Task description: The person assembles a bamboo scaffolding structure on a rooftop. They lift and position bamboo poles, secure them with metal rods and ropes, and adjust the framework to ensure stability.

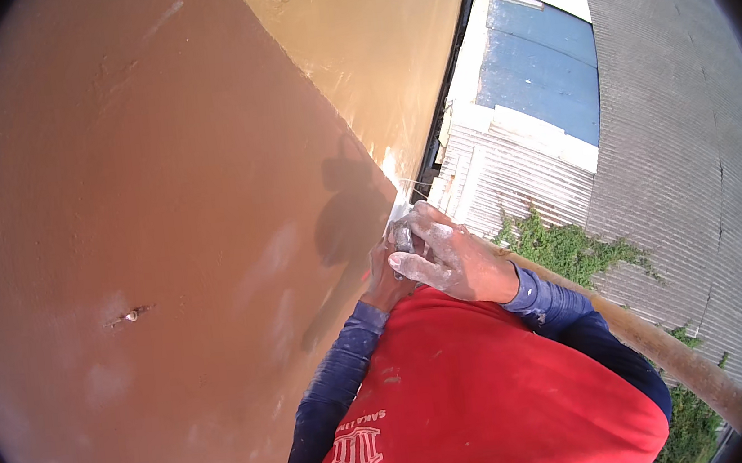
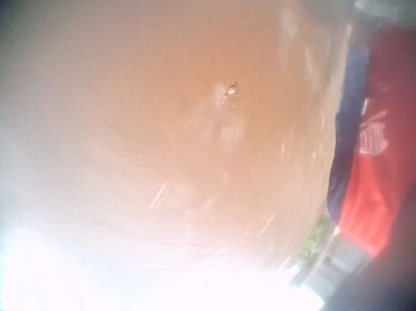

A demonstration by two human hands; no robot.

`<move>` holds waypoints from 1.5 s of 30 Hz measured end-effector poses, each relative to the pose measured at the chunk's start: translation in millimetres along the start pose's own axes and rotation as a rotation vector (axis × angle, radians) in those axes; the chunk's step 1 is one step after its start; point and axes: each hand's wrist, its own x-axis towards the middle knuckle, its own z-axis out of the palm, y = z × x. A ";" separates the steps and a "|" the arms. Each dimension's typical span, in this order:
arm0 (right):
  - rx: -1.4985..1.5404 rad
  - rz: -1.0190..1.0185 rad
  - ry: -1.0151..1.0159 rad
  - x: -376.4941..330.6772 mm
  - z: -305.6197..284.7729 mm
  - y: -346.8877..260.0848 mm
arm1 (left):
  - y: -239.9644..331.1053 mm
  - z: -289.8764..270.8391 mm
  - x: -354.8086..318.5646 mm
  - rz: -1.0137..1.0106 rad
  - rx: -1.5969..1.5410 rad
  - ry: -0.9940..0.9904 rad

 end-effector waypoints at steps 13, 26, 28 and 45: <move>0.216 0.484 -0.122 -22.4 9.9 -10.4 | -15.0 20.6 -22.9 -0.108 0.200 -0.150; 0.088 0.525 -0.139 -4.6 -0.8 -16.4 | 8.1 6.1 0.5 -0.317 0.340 -0.251; 0.148 0.337 -0.147 -9.1 -4.2 4.8 | 11.5 2.7 5.7 -0.305 0.353 -0.201; 0.011 0.519 -0.234 -4.9 -15.0 24.6 | -22.2 43.6 1.8 -0.271 0.399 -0.075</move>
